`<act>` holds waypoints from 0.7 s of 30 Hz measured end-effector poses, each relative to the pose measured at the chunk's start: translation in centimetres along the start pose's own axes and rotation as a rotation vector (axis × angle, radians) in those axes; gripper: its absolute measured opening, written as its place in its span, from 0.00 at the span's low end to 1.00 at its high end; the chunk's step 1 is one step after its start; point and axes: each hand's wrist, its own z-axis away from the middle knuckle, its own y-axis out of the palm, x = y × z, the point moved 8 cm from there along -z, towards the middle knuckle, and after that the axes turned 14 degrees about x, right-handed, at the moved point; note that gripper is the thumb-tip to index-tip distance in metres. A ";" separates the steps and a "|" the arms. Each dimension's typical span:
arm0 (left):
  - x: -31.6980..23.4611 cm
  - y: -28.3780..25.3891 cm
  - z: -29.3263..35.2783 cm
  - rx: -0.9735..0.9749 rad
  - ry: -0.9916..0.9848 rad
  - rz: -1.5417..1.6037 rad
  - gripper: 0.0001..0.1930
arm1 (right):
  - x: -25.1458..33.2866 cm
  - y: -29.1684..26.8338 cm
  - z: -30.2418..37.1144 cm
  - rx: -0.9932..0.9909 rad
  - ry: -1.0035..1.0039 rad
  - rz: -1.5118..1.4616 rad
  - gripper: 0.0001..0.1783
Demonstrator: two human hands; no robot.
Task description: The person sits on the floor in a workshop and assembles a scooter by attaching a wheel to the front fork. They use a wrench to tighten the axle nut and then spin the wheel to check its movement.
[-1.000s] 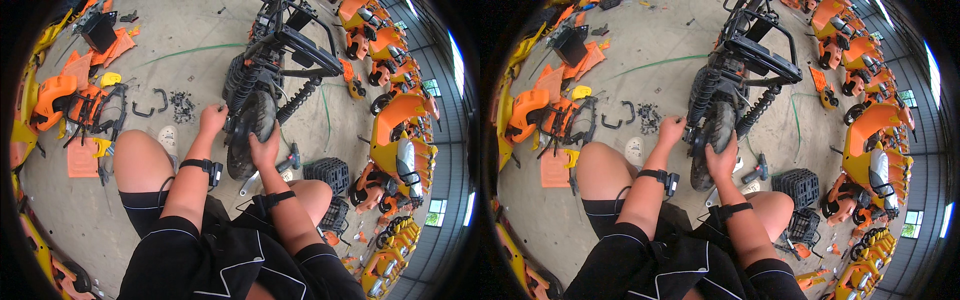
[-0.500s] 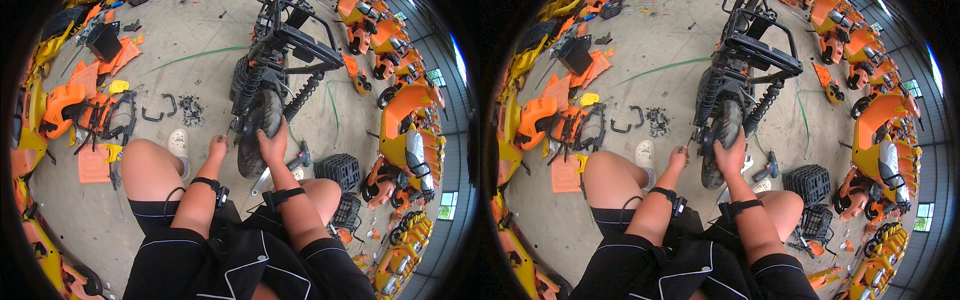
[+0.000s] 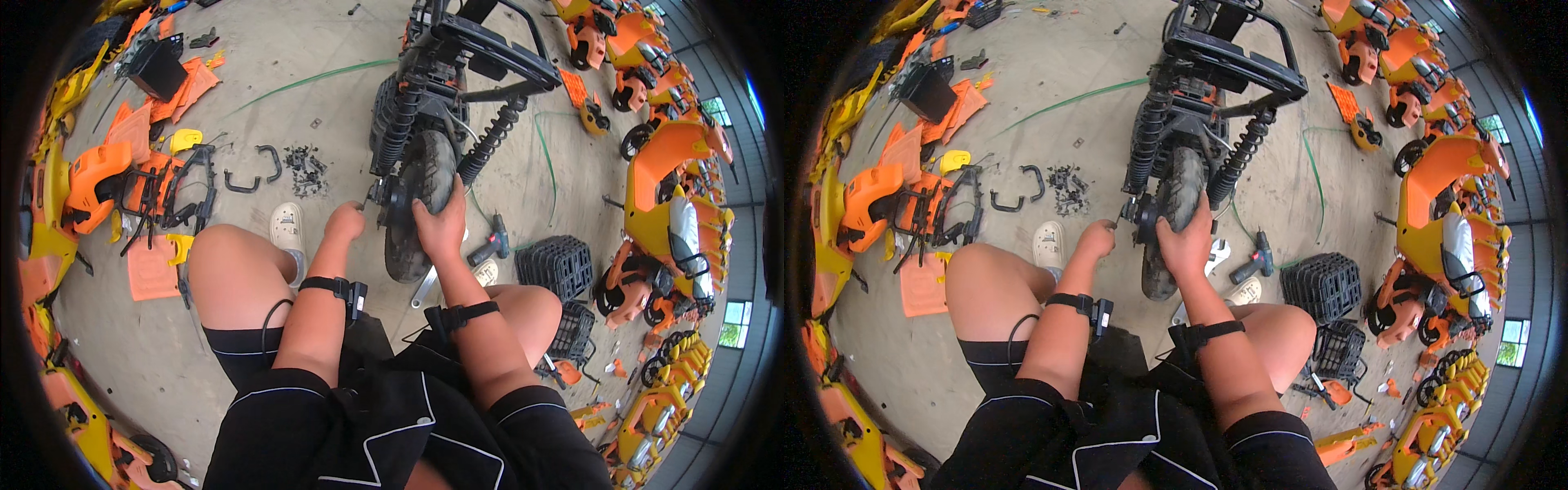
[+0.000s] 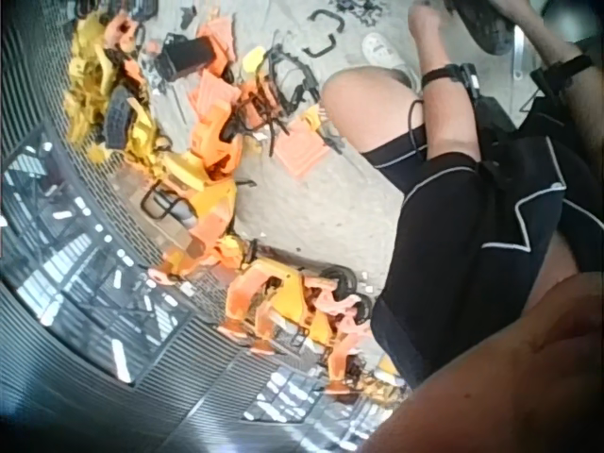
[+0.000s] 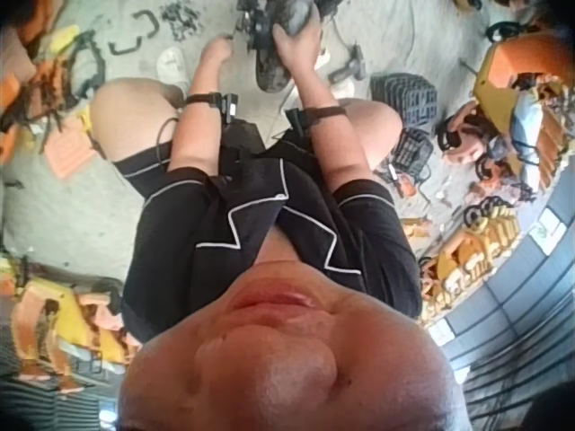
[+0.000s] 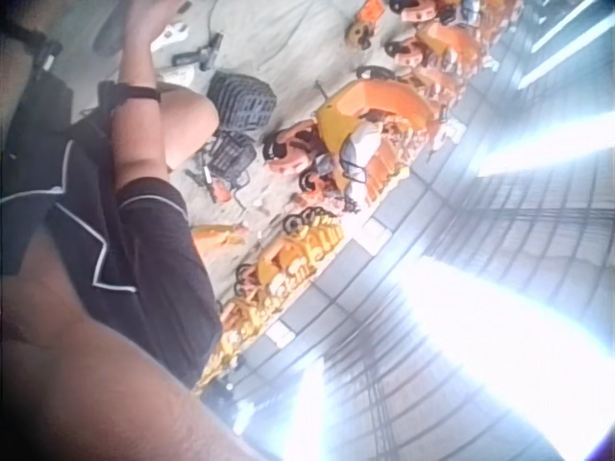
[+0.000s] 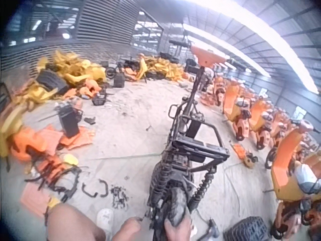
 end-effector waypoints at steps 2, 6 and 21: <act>0.9 -0.2 -0.9 0.022 -0.021 -0.025 0.19 | -0.1 0.1 -0.2 -0.014 -0.040 0.004 0.52; 1.7 -0.4 -2.1 0.065 -0.026 -0.075 0.19 | -0.2 0.0 -0.2 -0.004 -0.056 0.005 0.52; -3.7 -5.7 -1.0 0.049 0.008 -0.262 0.17 | -0.4 -0.4 -1.0 -0.001 -0.024 0.053 0.52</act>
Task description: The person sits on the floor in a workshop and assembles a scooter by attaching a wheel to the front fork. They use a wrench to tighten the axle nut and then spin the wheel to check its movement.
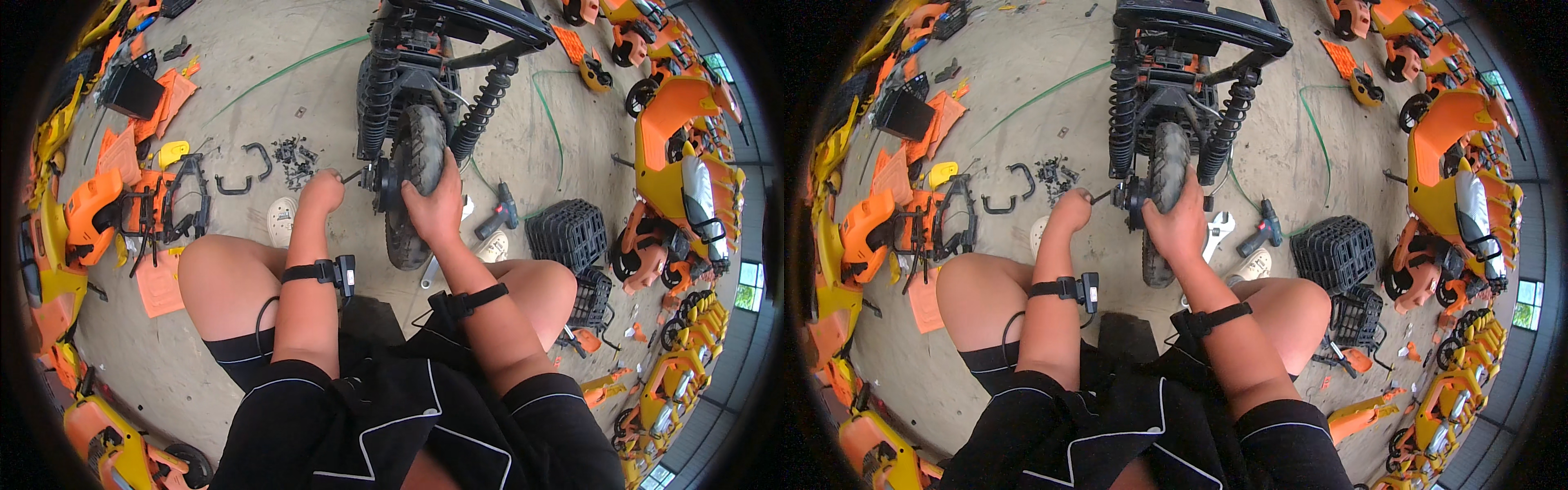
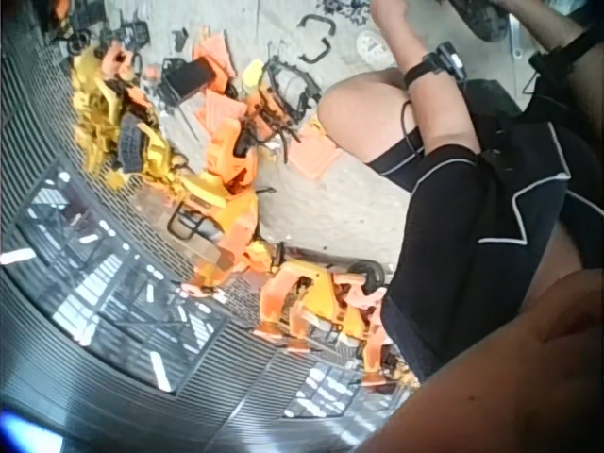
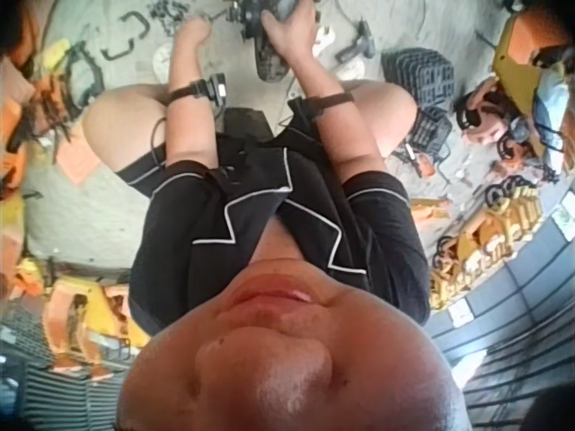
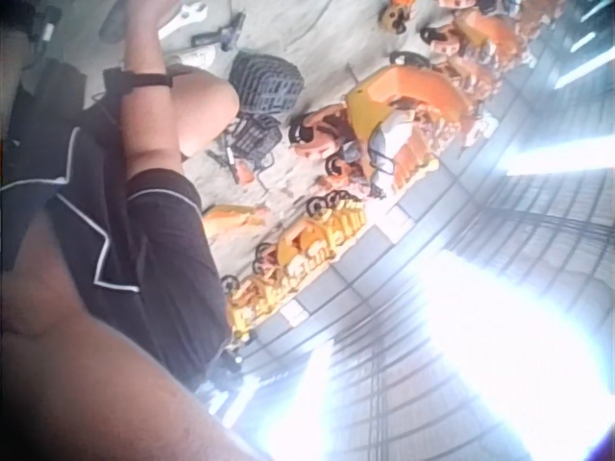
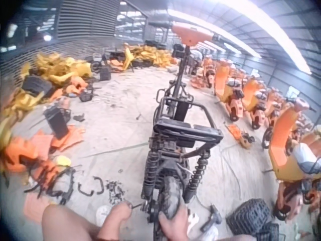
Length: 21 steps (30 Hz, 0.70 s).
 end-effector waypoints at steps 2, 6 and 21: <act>-1.2 -1.7 0.6 -0.006 -0.005 -0.019 0.16 | 0.1 0.0 -0.1 0.004 0.001 0.002 0.52; -3.4 -3.9 0.9 -0.096 0.041 -0.065 0.16 | 0.4 -0.2 0.0 0.013 0.018 -0.001 0.52; -6.3 -6.5 0.0 -0.059 0.018 -0.192 0.17 | 0.1 -0.2 -0.1 0.015 0.023 -0.051 0.52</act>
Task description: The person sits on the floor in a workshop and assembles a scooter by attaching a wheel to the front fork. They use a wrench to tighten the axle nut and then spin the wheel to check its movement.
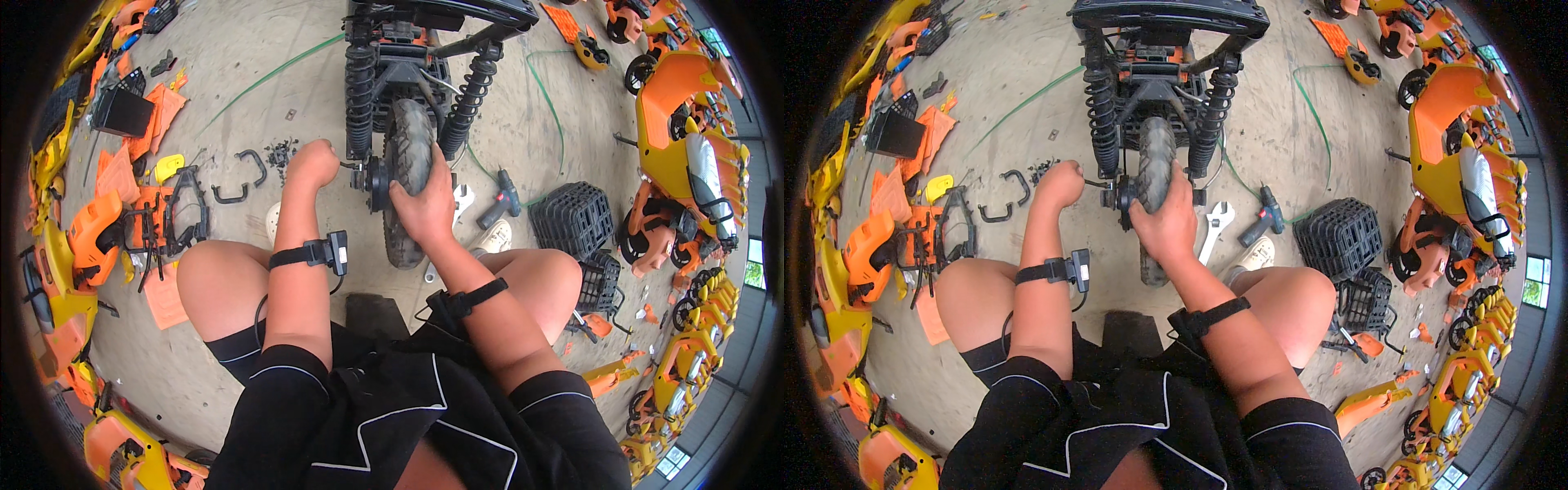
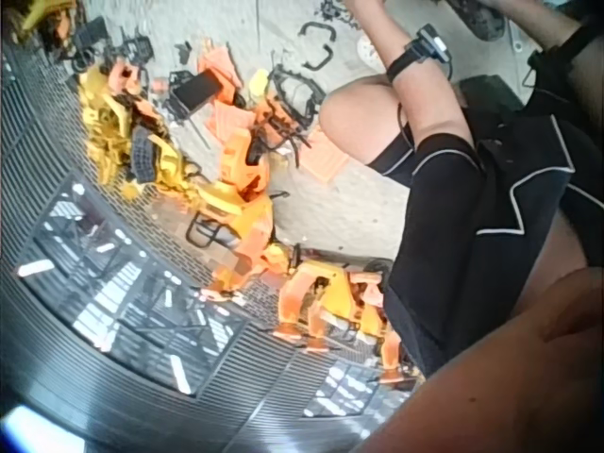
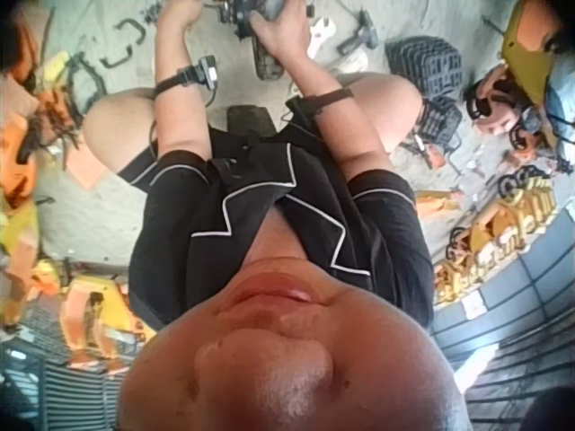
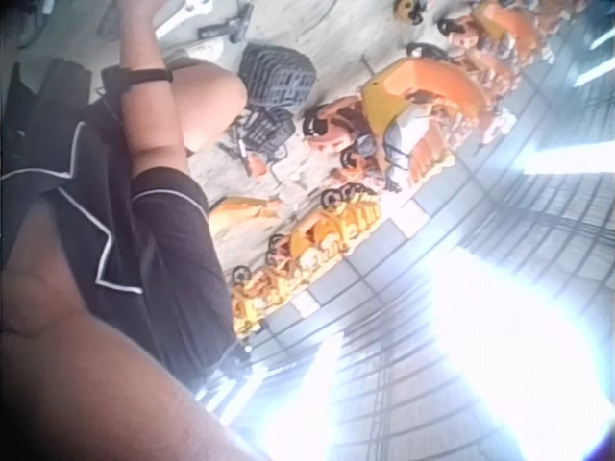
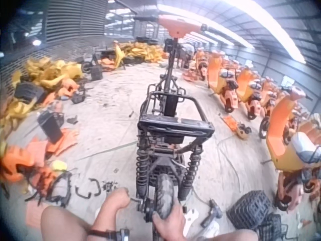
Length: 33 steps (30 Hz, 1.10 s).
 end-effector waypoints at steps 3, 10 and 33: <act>-0.5 -0.2 0.2 -0.013 0.024 0.003 0.17 | -0.2 0.0 -0.1 -0.001 0.006 0.000 0.52; -0.2 0.3 -0.4 -0.028 0.056 0.009 0.17 | -0.1 -0.1 0.0 0.005 0.028 -0.003 0.52; 0.0 1.6 -2.2 -0.125 0.166 0.269 0.21 | -0.2 0.1 0.7 -0.025 -0.010 -0.011 0.52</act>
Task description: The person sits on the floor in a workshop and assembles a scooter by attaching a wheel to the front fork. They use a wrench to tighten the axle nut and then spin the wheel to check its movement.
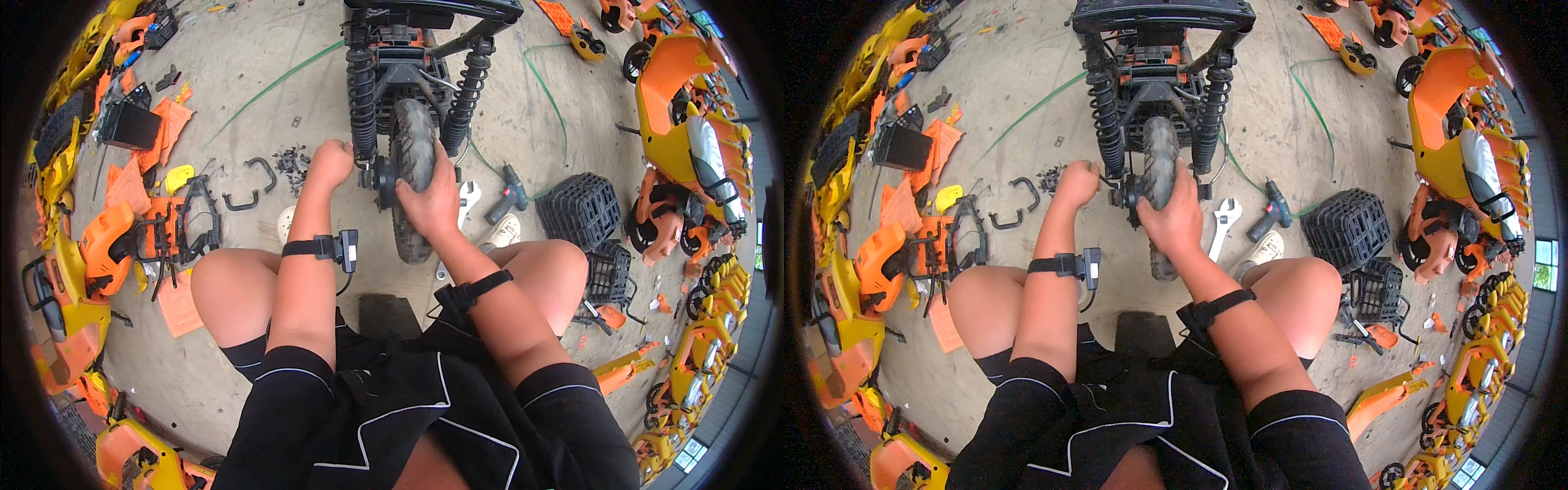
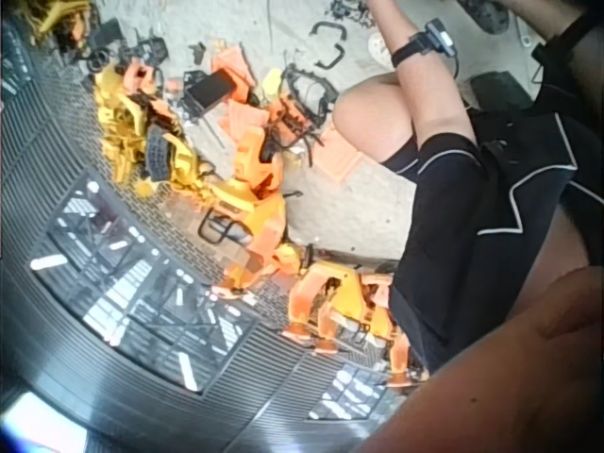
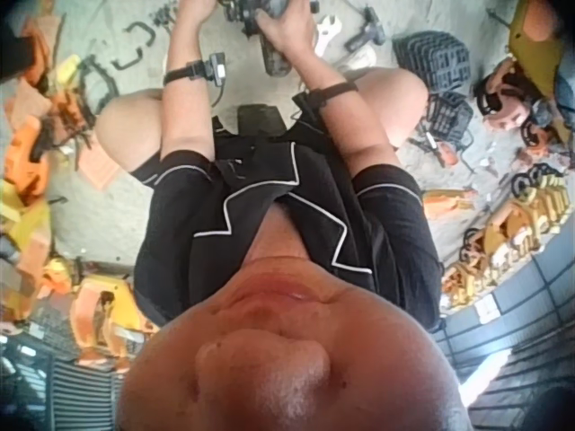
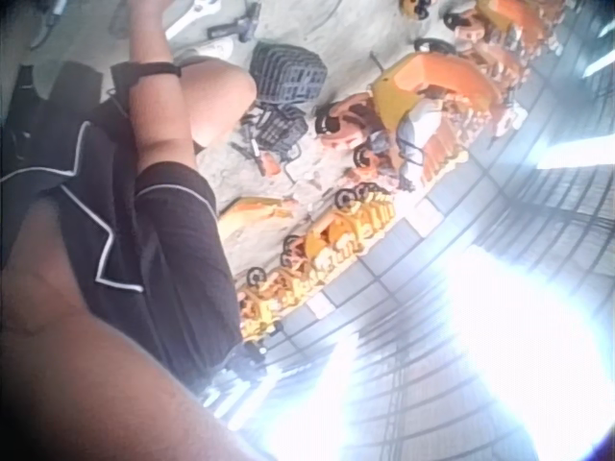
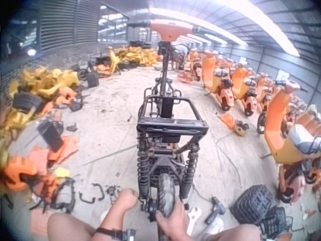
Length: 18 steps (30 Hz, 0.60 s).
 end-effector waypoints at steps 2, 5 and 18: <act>-0.6 0.1 1.3 0.027 0.023 -0.012 0.21 | -0.2 0.0 0.0 0.004 0.012 -0.006 0.52; -0.8 0.8 3.6 0.127 0.020 0.035 0.20 | -0.3 -0.2 0.0 -0.010 0.007 0.002 0.52; 9.0 12.0 8.7 0.628 -0.526 0.896 0.16 | 0.6 -0.7 -0.4 0.071 0.121 -0.081 0.51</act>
